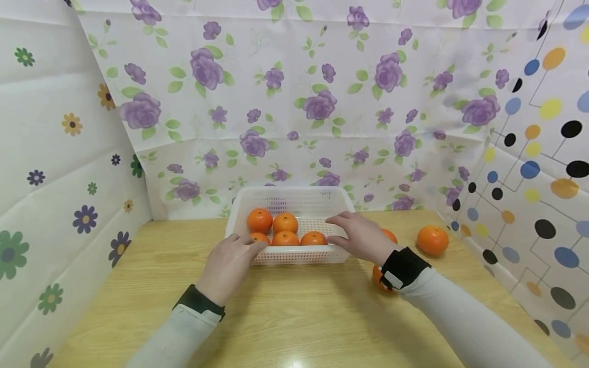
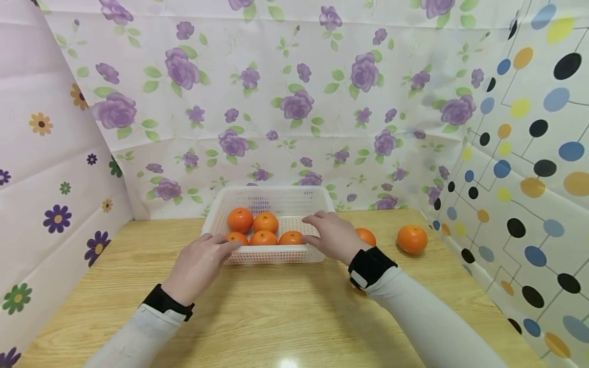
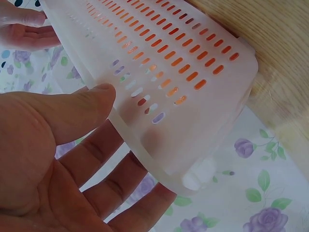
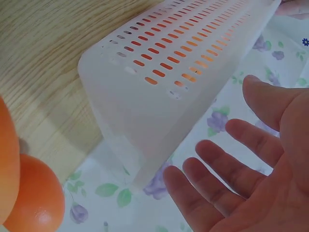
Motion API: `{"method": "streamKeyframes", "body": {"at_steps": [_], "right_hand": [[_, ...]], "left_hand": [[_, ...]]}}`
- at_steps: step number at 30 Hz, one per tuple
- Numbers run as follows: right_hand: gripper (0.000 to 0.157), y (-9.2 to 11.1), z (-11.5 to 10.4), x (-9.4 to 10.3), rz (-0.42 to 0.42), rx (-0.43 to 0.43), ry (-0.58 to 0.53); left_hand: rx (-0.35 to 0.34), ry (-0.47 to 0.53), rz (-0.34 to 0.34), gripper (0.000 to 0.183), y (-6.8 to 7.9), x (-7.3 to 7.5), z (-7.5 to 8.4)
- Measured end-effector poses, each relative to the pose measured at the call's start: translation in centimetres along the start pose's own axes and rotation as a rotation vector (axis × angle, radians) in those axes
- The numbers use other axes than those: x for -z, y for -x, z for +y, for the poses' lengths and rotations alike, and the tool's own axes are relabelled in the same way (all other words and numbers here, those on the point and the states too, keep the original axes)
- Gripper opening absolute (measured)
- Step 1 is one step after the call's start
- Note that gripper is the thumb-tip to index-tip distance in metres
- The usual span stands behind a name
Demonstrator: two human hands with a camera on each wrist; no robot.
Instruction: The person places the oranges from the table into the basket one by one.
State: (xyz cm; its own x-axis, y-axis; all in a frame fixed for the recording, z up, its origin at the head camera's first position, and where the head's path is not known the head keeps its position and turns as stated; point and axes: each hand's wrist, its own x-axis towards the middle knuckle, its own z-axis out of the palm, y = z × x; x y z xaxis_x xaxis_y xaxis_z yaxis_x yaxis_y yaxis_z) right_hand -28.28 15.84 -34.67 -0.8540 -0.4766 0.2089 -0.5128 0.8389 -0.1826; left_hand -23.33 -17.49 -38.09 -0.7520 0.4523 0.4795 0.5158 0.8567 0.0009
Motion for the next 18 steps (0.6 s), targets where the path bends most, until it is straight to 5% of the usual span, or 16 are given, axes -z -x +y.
{"method": "streamKeyframes", "body": {"at_steps": [18], "right_hand": [[0.058, 3.1, 0.2, 0.2, 0.1, -0.019, 0.06]], "left_hand": [[-0.059, -0.015, 0.071, 0.044, 0.3, -0.4, -0.5]]}}
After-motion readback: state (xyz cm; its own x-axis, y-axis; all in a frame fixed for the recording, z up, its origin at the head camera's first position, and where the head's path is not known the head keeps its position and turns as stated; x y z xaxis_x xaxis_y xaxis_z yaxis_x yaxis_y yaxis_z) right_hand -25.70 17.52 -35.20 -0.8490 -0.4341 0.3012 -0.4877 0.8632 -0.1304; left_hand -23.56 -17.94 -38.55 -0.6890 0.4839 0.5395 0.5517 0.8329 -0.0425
